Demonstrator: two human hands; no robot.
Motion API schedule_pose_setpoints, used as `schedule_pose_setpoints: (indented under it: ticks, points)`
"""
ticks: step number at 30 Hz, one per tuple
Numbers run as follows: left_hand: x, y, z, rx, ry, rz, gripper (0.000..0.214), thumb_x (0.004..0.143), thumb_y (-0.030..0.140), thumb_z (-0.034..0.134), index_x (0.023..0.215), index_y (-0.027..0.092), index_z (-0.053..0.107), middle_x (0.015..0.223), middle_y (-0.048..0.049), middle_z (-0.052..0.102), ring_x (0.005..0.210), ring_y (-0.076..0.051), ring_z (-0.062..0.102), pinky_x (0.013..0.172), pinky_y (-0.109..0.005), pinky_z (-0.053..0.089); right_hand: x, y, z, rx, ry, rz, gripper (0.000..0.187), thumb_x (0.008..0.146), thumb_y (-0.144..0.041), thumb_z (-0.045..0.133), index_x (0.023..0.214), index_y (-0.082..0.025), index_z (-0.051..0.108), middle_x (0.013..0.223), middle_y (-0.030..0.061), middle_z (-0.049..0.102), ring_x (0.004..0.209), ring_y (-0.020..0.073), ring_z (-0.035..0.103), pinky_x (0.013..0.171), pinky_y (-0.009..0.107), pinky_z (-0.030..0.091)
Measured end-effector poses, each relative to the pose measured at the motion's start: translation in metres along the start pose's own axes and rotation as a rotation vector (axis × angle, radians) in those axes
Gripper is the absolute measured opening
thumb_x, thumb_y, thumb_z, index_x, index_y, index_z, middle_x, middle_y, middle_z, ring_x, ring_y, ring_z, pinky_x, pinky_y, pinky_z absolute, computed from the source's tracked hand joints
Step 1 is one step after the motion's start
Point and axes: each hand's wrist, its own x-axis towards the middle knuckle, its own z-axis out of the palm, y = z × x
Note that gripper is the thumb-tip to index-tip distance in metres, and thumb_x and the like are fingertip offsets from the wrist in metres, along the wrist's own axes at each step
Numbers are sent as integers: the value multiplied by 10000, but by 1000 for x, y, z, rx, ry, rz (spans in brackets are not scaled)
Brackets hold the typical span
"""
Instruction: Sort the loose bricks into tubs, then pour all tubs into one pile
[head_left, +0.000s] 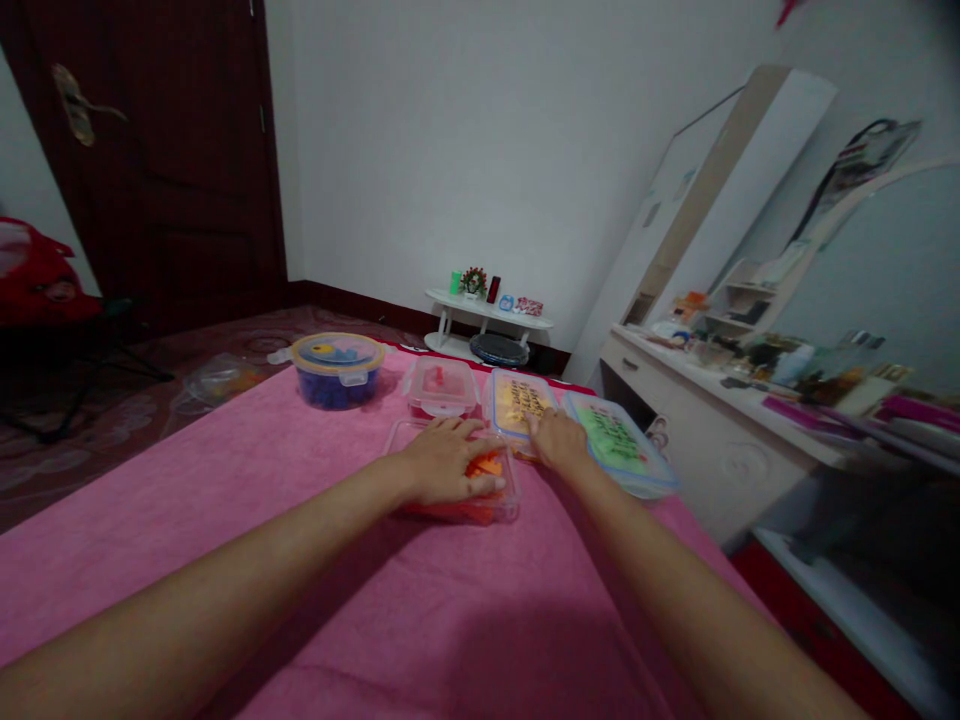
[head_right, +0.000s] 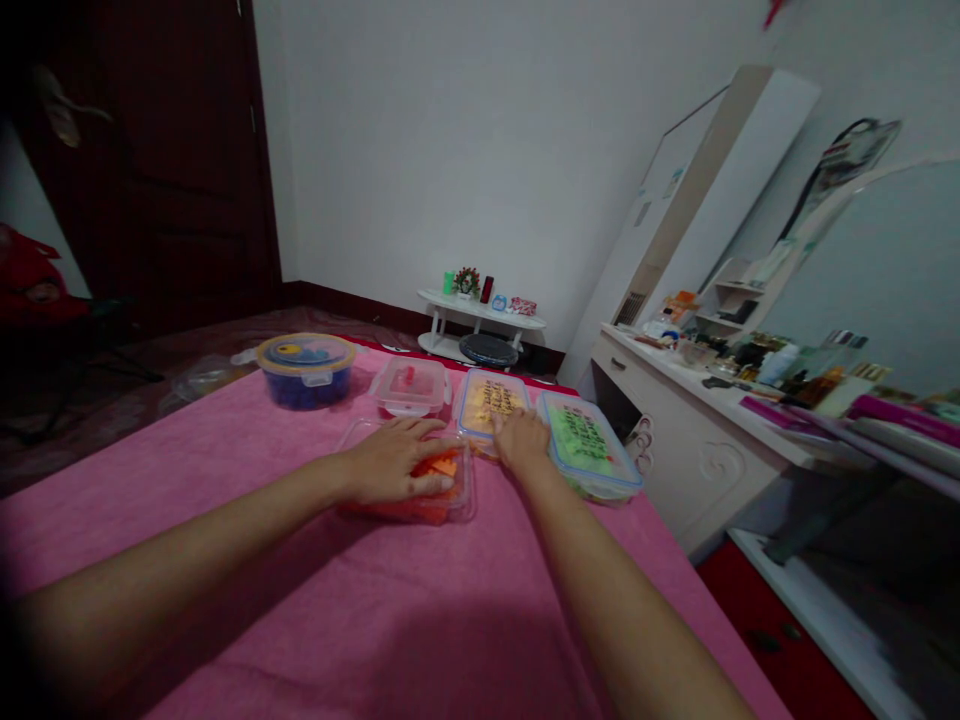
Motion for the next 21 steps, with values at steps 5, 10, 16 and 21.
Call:
schedule_pose_setpoints:
  ticks: [5,10,16,21]
  points:
    - [0,-5,-16,-224,80,13,573,921,566,346,1399,266,449,1485,-98,390,1380,-284,321,1113,-449,245,-18,-11,-23,196,157,-118,491,916,-406,427,1272,-85,530,1395,208,464,1298,318,409,1033,483,333]
    - [-20,-37,-37,-548,459,-171,488,900,483,441,1222,164,621,1296,-101,598,1210,-249,526,1052,-379,351,-50,-25,-46,655,38,-334,434,912,-470,394,1060,-163,662,1103,95,678,1025,206,623,898,322,463]
    - [-52,-91,-12,-903,654,-558,341,694,398,665,914,141,709,921,-81,718,843,-227,642,733,-314,485,-82,-34,-42,570,-141,-184,567,741,-496,630,1200,-165,603,1130,122,664,1004,275,626,840,377,464]
    - [-58,-93,12,-1063,612,-633,327,679,426,660,772,112,674,653,-61,656,511,-141,564,511,-260,424,-92,-46,-50,562,3,-66,569,777,-419,596,1292,-186,529,961,85,703,850,244,654,697,328,459]
